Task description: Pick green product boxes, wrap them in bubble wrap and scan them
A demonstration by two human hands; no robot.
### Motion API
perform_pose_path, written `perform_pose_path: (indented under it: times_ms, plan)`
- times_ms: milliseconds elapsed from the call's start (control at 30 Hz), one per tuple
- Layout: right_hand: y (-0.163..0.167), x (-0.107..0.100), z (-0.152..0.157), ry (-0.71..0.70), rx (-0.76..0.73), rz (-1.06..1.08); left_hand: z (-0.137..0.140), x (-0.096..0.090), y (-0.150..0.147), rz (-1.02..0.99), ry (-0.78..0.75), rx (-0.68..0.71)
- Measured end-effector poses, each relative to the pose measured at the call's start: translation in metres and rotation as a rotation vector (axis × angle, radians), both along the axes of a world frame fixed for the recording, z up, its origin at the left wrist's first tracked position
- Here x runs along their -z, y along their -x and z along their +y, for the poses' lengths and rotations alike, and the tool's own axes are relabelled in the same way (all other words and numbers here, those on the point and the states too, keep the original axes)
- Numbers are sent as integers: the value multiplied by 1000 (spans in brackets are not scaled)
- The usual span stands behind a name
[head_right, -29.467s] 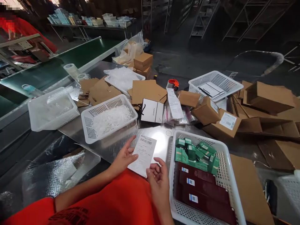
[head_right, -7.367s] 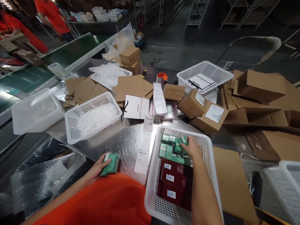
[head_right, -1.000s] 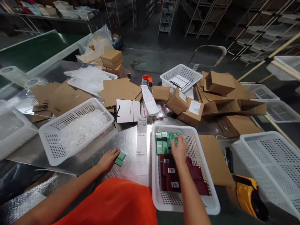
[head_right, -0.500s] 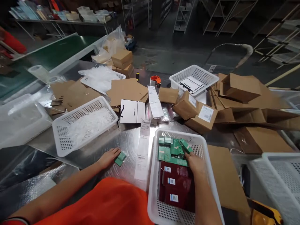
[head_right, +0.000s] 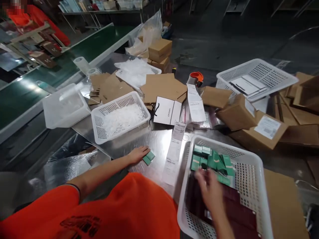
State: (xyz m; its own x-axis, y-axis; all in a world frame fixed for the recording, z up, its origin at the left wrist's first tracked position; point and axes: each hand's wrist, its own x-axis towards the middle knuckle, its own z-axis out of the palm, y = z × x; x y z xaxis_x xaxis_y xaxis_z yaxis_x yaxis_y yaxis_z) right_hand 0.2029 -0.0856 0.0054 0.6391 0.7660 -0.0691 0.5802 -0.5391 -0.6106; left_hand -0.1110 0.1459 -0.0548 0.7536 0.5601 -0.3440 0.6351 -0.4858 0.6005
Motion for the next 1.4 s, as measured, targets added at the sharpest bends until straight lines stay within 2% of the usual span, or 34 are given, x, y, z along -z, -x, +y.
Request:
perform_pose_path:
  times_ms: [100,167,233,333,500,633,800,967,1167,1400]
  plan:
    - [92,22,41,-98,-181,271,4,3,5,-44,11,34]
    - [137,41,62,-72,-335,266,6,4,9,-52,30,62]
    - [166,56,77,-10,-400,181,9,3,14,-46,59,80]
    - [189,68,90,75,-401,59,13,4,23,-35,114,44]
    - [210,69,112,181,-452,-124,18,16,33,-98,176,-52]
    - [221,74,124,236,-458,-224,21,25,33,-38,156,28]
    - [227,81,127,266,-441,-282,24,21,30,84,95,159]
    - [226,85,120,232,-410,-303,25,18,27,117,-19,283]
    - [215,107,109,21,-434,-352,27,16,17,173,-122,413]
    - [207,111,115,79,-482,-283,29,6,8,206,-125,428]
